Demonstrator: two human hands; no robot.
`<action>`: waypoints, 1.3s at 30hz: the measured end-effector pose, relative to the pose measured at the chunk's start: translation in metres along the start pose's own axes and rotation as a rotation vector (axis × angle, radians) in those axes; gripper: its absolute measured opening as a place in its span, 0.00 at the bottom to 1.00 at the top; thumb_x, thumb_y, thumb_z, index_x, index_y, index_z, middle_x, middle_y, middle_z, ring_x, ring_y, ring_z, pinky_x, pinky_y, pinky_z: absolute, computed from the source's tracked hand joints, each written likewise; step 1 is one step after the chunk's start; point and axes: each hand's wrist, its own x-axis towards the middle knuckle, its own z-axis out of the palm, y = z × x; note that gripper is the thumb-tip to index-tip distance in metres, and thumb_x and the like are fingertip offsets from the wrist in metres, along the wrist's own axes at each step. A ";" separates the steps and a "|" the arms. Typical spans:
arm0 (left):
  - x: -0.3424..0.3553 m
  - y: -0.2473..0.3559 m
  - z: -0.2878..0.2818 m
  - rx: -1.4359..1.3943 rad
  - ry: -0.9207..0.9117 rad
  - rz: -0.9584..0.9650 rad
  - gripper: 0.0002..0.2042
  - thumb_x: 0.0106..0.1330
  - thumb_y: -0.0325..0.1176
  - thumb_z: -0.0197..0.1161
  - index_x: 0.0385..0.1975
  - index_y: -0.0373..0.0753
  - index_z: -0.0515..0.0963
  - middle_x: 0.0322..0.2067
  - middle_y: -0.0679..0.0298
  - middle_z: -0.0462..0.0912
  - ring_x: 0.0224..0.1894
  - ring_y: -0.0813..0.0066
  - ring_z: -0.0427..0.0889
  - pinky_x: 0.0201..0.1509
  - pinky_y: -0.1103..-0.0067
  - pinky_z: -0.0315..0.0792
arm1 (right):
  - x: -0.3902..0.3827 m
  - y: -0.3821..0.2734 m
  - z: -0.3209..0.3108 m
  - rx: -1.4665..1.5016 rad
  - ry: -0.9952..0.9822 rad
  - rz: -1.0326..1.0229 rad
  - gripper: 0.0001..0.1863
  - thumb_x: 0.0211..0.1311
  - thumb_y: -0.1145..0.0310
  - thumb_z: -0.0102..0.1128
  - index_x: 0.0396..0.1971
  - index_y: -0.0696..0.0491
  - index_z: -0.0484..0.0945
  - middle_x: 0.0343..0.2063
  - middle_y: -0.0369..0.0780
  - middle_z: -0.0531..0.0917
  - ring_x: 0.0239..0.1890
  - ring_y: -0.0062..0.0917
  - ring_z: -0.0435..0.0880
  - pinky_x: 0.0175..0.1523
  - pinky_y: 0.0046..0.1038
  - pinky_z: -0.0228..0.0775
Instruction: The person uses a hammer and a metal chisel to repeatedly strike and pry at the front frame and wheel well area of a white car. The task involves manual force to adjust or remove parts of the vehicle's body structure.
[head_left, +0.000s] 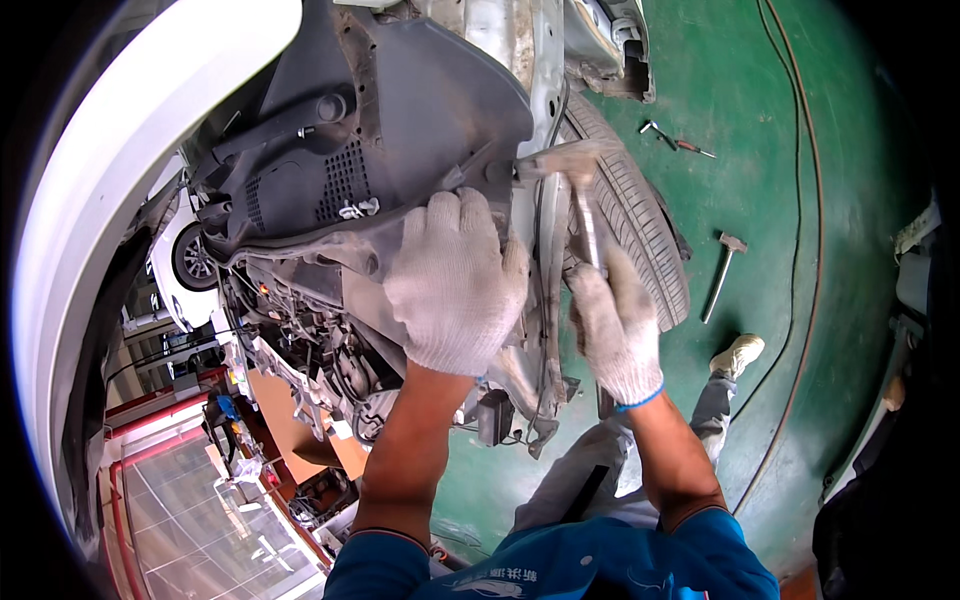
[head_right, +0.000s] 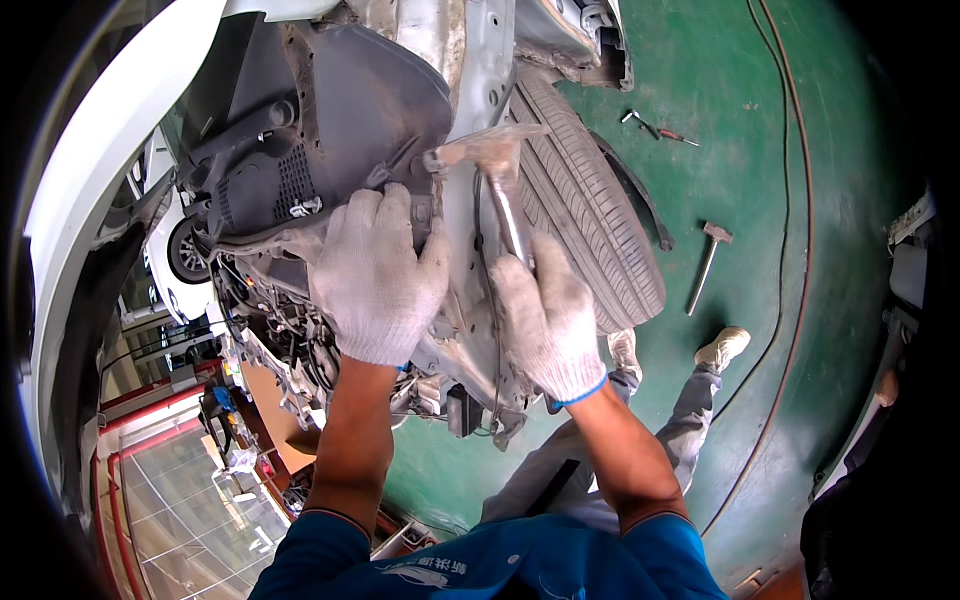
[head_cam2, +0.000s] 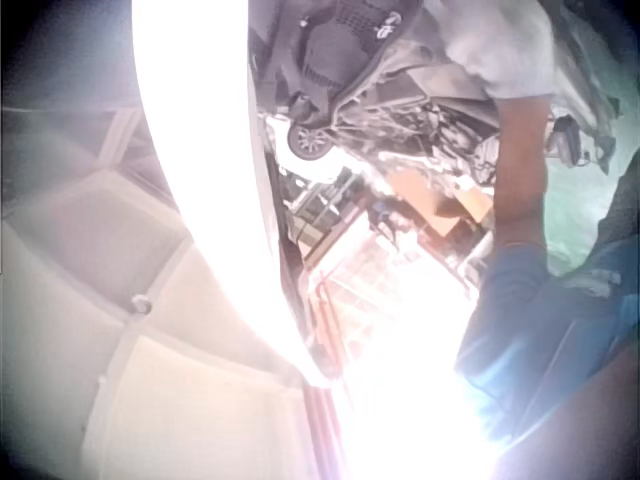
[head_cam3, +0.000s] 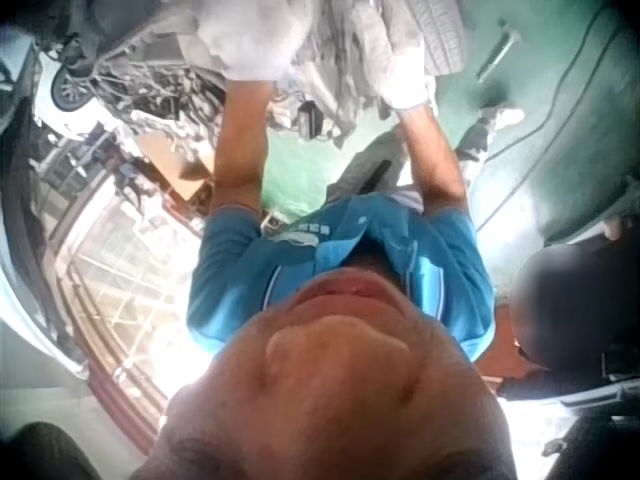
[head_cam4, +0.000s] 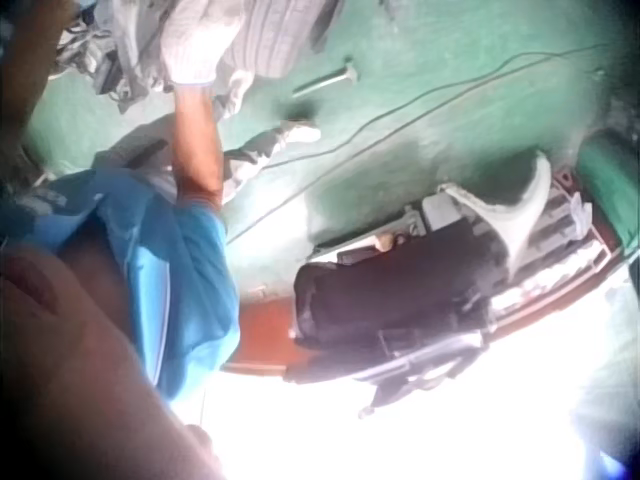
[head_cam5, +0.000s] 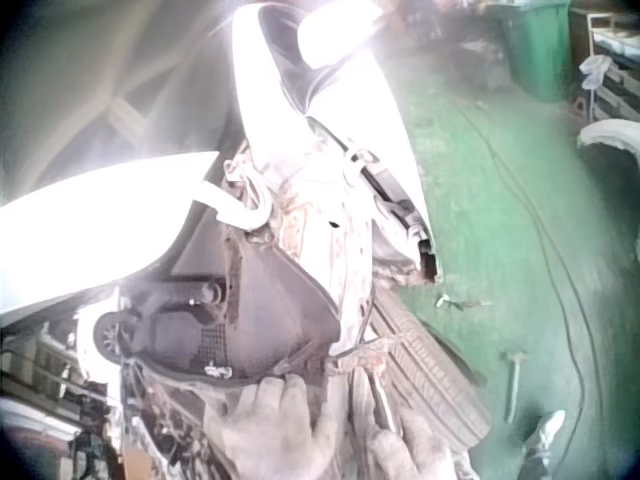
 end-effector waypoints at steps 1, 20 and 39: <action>0.000 0.000 0.000 0.010 0.016 0.009 0.15 0.58 0.44 0.72 0.39 0.42 0.85 0.35 0.63 0.82 0.41 0.63 0.85 0.45 0.62 0.78 | -0.002 0.001 -0.003 0.027 0.040 -0.030 0.22 0.81 0.59 0.52 0.64 0.58 0.75 0.22 0.31 0.74 0.18 0.12 0.69 0.22 0.19 0.61; 0.001 0.000 0.001 0.002 0.028 0.010 0.16 0.58 0.44 0.72 0.40 0.41 0.85 0.35 0.62 0.82 0.41 0.60 0.85 0.44 0.62 0.79 | -0.005 -0.012 -0.015 -0.037 0.054 -0.019 0.17 0.81 0.59 0.54 0.51 0.59 0.78 0.19 0.34 0.75 0.18 0.18 0.73 0.25 0.26 0.66; 0.001 0.000 0.003 -0.046 0.043 0.014 0.17 0.59 0.42 0.72 0.44 0.40 0.85 0.38 0.60 0.83 0.42 0.58 0.85 0.46 0.62 0.81 | 0.008 -0.015 0.005 -0.215 -0.066 -0.055 0.16 0.78 0.60 0.59 0.44 0.61 0.78 0.24 0.49 0.77 0.28 0.41 0.81 0.37 0.40 0.73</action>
